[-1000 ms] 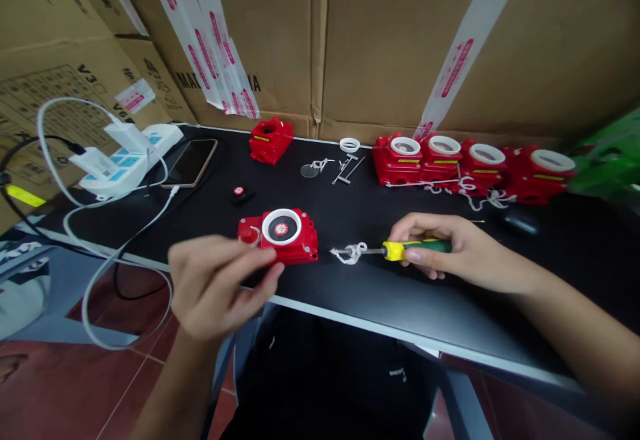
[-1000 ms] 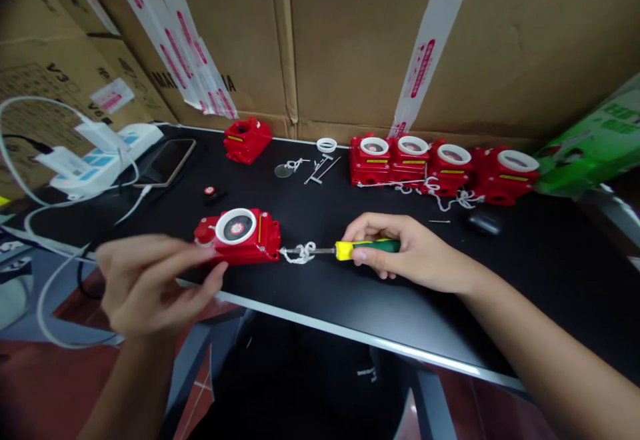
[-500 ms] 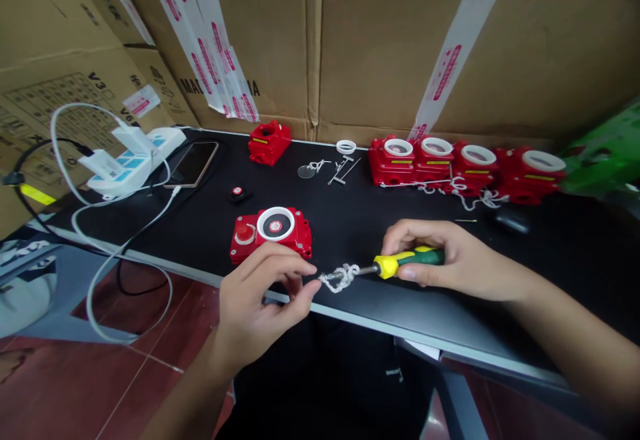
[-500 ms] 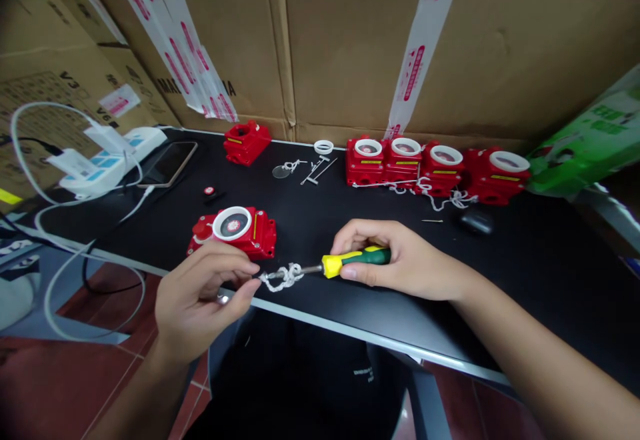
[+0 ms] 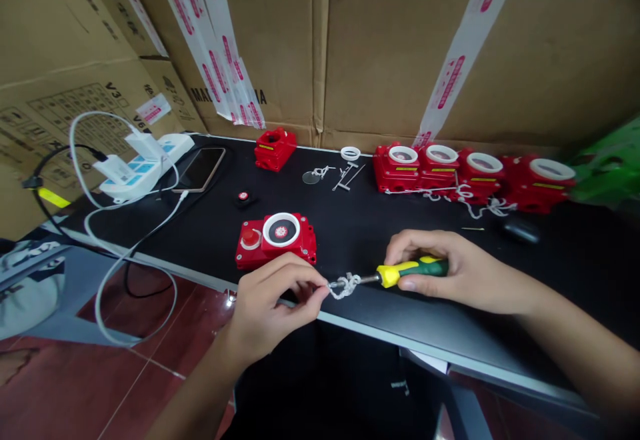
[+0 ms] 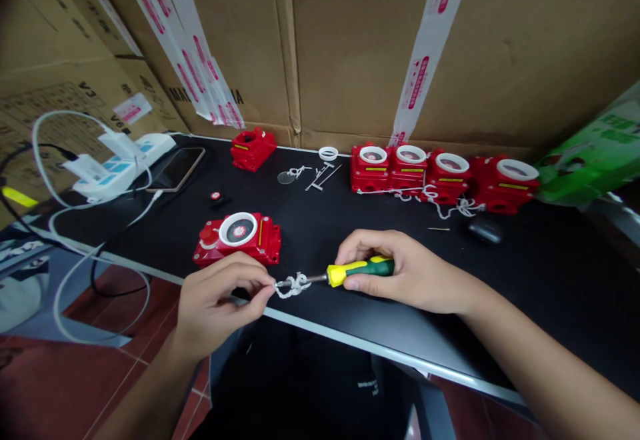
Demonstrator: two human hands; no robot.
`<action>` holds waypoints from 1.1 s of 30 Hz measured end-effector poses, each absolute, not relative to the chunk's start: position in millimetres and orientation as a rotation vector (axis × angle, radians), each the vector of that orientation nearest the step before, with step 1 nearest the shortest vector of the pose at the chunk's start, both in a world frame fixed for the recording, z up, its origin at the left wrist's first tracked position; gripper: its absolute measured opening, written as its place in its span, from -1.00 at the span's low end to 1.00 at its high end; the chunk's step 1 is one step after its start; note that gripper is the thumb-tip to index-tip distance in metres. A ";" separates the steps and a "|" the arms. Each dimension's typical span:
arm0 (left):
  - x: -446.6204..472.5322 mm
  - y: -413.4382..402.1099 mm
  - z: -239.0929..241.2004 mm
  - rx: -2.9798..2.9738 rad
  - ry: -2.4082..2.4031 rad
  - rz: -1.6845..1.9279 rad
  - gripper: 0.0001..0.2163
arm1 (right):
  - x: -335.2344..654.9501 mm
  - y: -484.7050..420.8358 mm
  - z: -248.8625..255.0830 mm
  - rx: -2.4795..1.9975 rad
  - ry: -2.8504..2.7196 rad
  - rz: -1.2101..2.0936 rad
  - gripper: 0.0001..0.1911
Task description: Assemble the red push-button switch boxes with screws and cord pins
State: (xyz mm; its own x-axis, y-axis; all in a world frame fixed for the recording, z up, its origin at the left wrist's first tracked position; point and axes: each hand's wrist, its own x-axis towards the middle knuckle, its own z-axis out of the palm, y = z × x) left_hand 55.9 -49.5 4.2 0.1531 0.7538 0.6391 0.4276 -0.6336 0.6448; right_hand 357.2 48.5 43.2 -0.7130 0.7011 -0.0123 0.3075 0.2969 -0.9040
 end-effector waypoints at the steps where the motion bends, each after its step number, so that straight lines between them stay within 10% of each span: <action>1: 56.4 -49.5 3.0 2.122 1.146 1.480 -0.83 | 357.1 48.8 42.5 -0.913 -2.181 1.400 -0.72; 33: 56.6 -42.9 -1.0 2.028 1.158 1.481 -0.82 | 354.7 50.7 35.4 -0.746 -2.262 1.264 -0.80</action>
